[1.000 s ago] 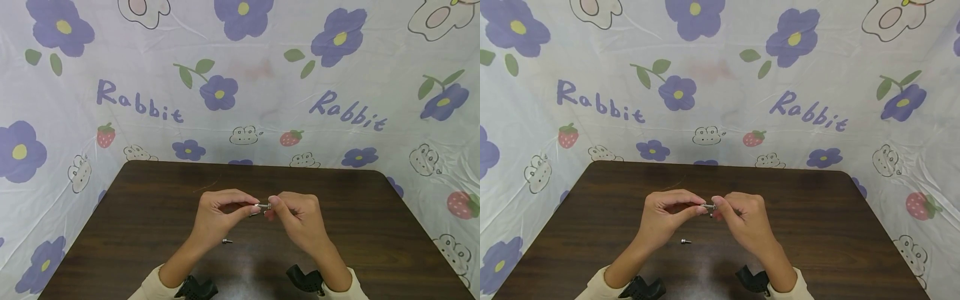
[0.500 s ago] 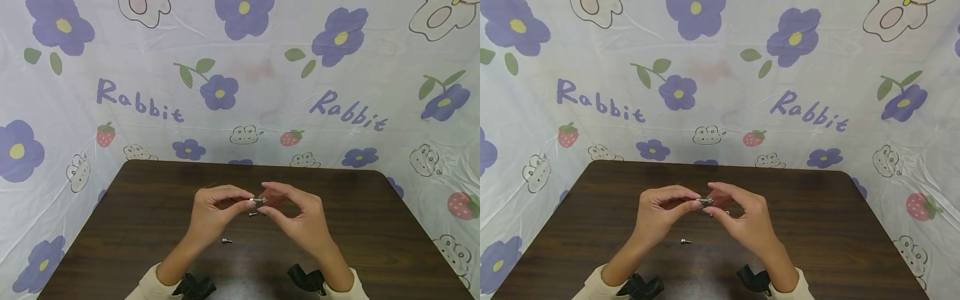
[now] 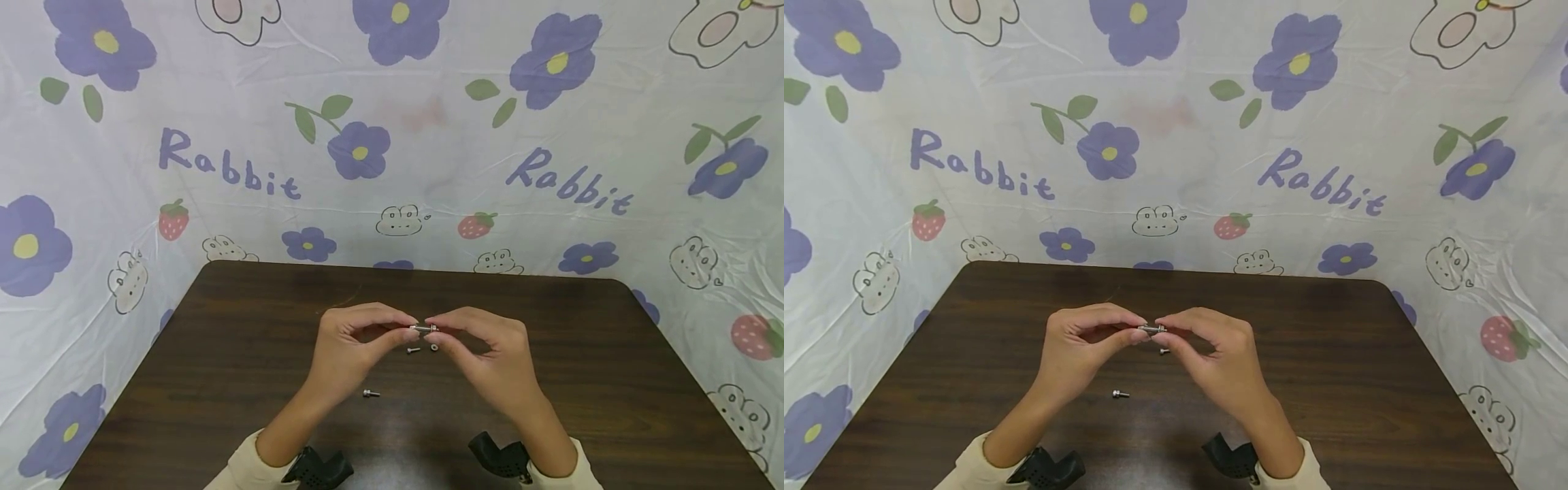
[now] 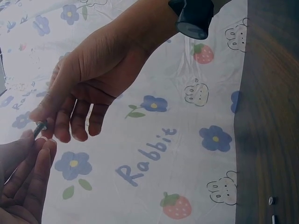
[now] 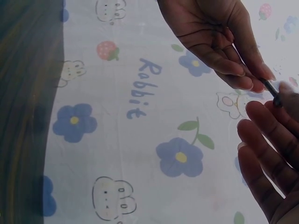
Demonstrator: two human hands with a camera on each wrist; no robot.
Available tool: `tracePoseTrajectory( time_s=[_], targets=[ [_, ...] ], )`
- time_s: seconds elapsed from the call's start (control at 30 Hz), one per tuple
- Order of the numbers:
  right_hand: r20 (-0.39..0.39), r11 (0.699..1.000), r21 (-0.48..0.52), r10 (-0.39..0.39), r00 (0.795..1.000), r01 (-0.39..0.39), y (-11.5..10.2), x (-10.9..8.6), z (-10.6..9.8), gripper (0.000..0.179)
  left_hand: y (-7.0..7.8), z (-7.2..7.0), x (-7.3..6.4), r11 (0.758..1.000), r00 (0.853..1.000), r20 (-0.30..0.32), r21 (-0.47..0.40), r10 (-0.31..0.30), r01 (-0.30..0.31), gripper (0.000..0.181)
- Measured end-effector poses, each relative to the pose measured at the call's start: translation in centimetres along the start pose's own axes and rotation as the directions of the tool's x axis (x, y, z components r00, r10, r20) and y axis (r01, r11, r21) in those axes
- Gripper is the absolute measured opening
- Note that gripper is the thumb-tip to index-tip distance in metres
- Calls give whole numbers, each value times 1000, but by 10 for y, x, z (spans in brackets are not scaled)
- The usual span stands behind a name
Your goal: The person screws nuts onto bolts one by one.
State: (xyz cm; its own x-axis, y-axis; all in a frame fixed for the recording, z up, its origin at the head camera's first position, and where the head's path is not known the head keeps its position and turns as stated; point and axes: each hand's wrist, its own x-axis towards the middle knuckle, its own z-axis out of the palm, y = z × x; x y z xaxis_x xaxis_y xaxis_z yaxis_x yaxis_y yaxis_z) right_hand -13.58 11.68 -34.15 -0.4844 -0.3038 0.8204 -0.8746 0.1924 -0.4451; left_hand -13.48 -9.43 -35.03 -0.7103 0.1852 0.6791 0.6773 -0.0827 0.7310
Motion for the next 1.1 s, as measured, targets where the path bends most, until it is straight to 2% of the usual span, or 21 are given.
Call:
tracePoseTrajectory(
  time_s=[0.17, 0.37, 0.53, 0.73, 0.87, 1.1],
  targets=[
    [-3, 1000, -17, 21, 1000, -21, -1, 0, 0, 2, -1, 1, 0, 1000, 1000, 13, -14, 9, -8, 12],
    [10, 998, -6, 63, 998, -63, -1, 0, 1, 19, 0, 1, -1, 1000, 1000, 17, -22, 0, 1, 12],
    [-5, 997, -6, 77, 997, -77, -1, -1, 2, 26, 1, 1, -2, 1000, 1000, 12, -14, -8, 8, 12],
    [-27, 994, -28, 103, 994, -104, -1, -2, 0, 15, 0, 0, -1, 1000, 1000, -5, -7, 10, -10, 12],
    [-24, 998, -25, 59, 998, -60, -1, -1, -1, 35, 0, -1, 0, 1000, 1000, -11, 5, 1, -1, 12],
    [-8, 1000, -5, -2, 1000, 2, 1, 1, -1, 45, 0, -1, 0, 1000, 1000, -8, 12, -10, 10, 13]
  ],
)
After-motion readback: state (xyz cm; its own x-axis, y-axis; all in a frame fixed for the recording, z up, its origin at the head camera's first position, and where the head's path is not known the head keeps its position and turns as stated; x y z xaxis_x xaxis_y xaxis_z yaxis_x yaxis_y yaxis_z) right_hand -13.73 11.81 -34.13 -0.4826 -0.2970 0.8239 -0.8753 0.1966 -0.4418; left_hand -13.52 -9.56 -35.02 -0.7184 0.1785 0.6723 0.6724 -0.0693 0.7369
